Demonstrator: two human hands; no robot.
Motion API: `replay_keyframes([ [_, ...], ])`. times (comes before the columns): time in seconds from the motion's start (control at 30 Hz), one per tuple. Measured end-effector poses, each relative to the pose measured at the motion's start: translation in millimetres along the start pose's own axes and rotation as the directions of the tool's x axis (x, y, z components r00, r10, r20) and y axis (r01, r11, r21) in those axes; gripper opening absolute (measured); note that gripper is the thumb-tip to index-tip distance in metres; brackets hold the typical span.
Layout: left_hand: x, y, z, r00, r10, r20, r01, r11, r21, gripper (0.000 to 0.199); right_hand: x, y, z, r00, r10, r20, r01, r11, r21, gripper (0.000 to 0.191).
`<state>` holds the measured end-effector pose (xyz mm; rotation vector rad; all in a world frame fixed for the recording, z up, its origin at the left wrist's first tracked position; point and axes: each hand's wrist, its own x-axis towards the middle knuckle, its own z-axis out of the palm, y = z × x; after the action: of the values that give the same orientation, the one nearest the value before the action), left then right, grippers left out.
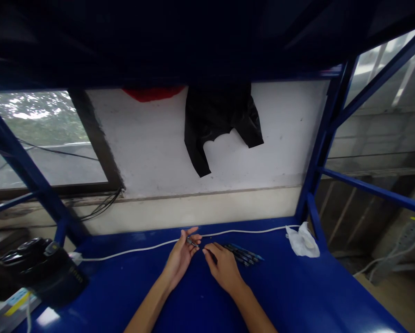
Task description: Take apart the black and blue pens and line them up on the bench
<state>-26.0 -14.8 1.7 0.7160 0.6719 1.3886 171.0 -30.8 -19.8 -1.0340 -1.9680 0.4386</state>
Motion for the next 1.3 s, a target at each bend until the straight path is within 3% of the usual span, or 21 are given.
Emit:
replay_keyframes([
  [0.1, 0.1, -1.9, -1.1, 0.999, 0.05, -0.009, -0.049, 0.99, 0.131, 0.072, 0.3, 1.7, 0.1, 1.0, 0.018, -0.019, -0.018, 1.0, 0.008, 0.026],
  [0.2, -2.4, -4.3, -2.6, 0.994, 0.1, 0.051, -0.111, 0.942, 0.316, 0.062, 0.9, 2.7, 0.0, 0.999, 0.015, -0.033, -0.014, 1.0, 0.008, 0.026],
  [0.33, -8.8, -6.8, 0.1, 0.991, 0.051, 0.127, -0.105, 0.879, 0.466, 0.051, 1.5, 2.6, -1.1, 0.999, -0.006, -0.034, 0.006, 1.0, 0.006, 0.025],
  [0.43, -11.0, -7.6, 3.3, 0.991, 0.027, 0.127, -0.085, 0.876, 0.474, 0.054, 1.5, 3.1, -1.1, 0.999, -0.009, -0.037, 0.009, 1.0, -0.001, 0.023],
  [0.57, -6.9, -7.4, 1.9, 0.993, 0.086, 0.081, -0.114, 0.864, 0.49, 0.055, 0.5, 7.0, 3.0, 0.999, 0.018, -0.048, -0.02, 0.999, -0.045, 0.02],
  [0.77, 5.2, -4.7, -12.2, 0.979, 0.197, -0.046, -0.153, 0.871, 0.467, 0.069, -0.2, 11.3, 8.2, 0.993, 0.077, -0.093, -0.083, 0.995, -0.059, 0.021],
  [0.97, 12.3, 5.0, -24.5, 0.951, 0.273, -0.143, -0.192, 0.888, 0.418, 0.066, -0.2, 10.8, 7.2, 0.984, 0.112, -0.138, -0.115, 0.993, -0.014, 0.022],
  [1.13, 10.3, 5.9, -21.9, 0.957, 0.26, -0.131, -0.184, 0.89, 0.417, 0.067, 0.2, 9.1, 5.9, 0.982, 0.138, -0.126, -0.139, 0.99, 0.004, 0.024],
  [1.3, 2.3, 0.6, -10.6, 0.971, 0.235, -0.053, -0.184, 0.865, 0.467, 0.062, 0.9, 8.0, 5.0, 0.987, 0.124, -0.102, -0.123, 0.992, 0.02, 0.024],
])
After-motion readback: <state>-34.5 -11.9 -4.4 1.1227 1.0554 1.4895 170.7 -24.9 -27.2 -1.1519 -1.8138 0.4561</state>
